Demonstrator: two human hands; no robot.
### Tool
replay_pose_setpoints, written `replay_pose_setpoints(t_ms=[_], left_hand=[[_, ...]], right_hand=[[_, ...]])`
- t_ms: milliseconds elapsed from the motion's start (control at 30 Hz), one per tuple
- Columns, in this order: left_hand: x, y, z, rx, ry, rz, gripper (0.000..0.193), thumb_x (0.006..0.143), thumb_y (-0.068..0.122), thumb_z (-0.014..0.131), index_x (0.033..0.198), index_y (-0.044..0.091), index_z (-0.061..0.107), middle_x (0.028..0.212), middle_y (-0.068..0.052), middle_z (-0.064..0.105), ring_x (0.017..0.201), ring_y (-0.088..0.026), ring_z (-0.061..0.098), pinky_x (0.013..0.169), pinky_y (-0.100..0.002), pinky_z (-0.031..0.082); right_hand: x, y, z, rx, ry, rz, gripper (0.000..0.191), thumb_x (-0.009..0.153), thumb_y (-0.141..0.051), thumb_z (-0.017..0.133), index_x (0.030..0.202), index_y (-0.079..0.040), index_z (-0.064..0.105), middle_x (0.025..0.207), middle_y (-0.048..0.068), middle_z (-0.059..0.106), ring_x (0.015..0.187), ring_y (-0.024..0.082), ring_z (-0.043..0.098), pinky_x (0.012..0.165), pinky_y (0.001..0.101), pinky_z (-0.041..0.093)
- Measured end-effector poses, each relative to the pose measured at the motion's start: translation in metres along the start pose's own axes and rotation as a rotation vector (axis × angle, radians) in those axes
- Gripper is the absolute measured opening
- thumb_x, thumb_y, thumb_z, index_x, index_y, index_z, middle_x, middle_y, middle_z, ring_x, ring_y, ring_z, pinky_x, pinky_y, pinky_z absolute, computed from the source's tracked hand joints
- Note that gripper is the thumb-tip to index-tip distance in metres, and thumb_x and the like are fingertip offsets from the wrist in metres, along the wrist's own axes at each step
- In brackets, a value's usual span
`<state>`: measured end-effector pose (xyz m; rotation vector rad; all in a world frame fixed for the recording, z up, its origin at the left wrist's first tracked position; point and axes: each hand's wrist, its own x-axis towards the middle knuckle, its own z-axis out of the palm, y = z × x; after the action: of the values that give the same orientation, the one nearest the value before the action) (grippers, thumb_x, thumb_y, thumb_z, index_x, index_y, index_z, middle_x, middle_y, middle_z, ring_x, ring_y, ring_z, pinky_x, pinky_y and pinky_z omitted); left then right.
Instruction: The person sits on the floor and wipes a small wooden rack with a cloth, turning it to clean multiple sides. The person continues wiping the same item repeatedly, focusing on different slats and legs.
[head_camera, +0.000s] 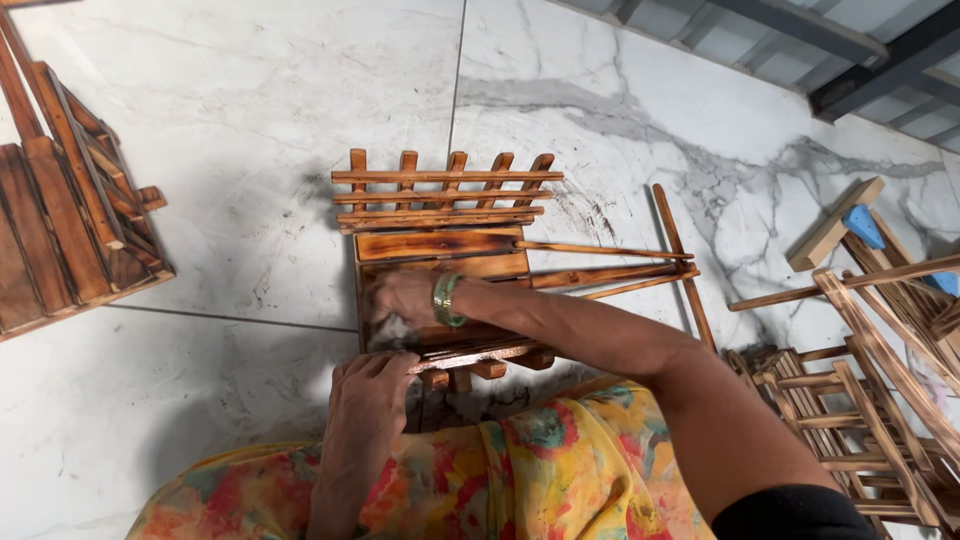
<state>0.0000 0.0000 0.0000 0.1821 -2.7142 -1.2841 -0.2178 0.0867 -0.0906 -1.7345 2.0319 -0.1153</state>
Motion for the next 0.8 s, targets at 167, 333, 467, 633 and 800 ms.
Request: replay_pose_setpoints(t_ms=[167, 333, 467, 633, 800], left_hand=[[0.002, -0.007, 0.005, 0.015, -0.026, -0.024, 0.019, 0.089, 0.010, 0.066, 0.108, 0.011, 0.071, 0.106, -0.009, 0.076, 0.109, -0.031, 0.066, 0.095, -0.045, 0.044], [0.021, -0.006, -0.005, 0.147, 0.062, 0.062, 0.026, 0.084, 0.016, 0.070, 0.110, 0.012, 0.073, 0.110, -0.007, 0.074, 0.113, -0.028, 0.064, 0.103, -0.054, 0.040], [0.005, 0.010, -0.012, 0.485, 0.146, 0.208, 0.040, 0.076, 0.025, 0.074, 0.112, 0.008, 0.072, 0.122, -0.009, 0.071, 0.127, -0.027, 0.057, 0.110, -0.073, 0.023], [0.015, 0.019, -0.008, 0.436, 0.147, 0.389, 0.044, 0.074, 0.024, 0.073, 0.113, 0.004, 0.069, 0.132, -0.015, 0.067, 0.136, -0.027, 0.053, 0.120, -0.065, 0.024], [0.027, 0.014, 0.019, 0.523, 0.035, 0.443, 0.067, 0.078, 0.047, 0.076, 0.124, -0.001, 0.068, 0.127, -0.020, 0.068, 0.116, -0.031, 0.064, 0.103, -0.048, 0.044]], right_hand=[[-0.057, 0.065, 0.030, -0.186, -0.073, -0.003, 0.035, 0.063, -0.006, 0.083, 0.096, -0.018, 0.080, 0.107, 0.006, 0.074, 0.099, 0.023, 0.068, 0.074, 0.0359, 0.057], [-0.160, 0.153, 0.005, -0.042, -0.014, 0.399, 0.040, 0.060, -0.004, 0.085, 0.099, -0.011, 0.077, 0.097, 0.015, 0.076, 0.093, 0.034, 0.071, 0.074, 0.0447, 0.058], [-0.272, 0.175, -0.033, 0.129, 0.566, 0.970, 0.034, 0.064, -0.008, 0.081, 0.098, -0.005, 0.075, 0.089, 0.019, 0.076, 0.081, 0.030, 0.076, 0.074, 0.0431, 0.063], [-0.292, 0.133, 0.015, -0.158, 0.830, 1.132, 0.026, 0.066, -0.010, 0.087, 0.084, 0.001, 0.072, 0.085, 0.024, 0.071, 0.077, 0.040, 0.069, 0.072, 0.0492, 0.057], [-0.226, 0.100, 0.076, 0.019, 0.842, 0.366, 0.039, 0.063, -0.014, 0.088, 0.097, 0.001, 0.077, 0.114, 0.019, 0.069, 0.103, 0.042, 0.065, 0.087, 0.0470, 0.053]])
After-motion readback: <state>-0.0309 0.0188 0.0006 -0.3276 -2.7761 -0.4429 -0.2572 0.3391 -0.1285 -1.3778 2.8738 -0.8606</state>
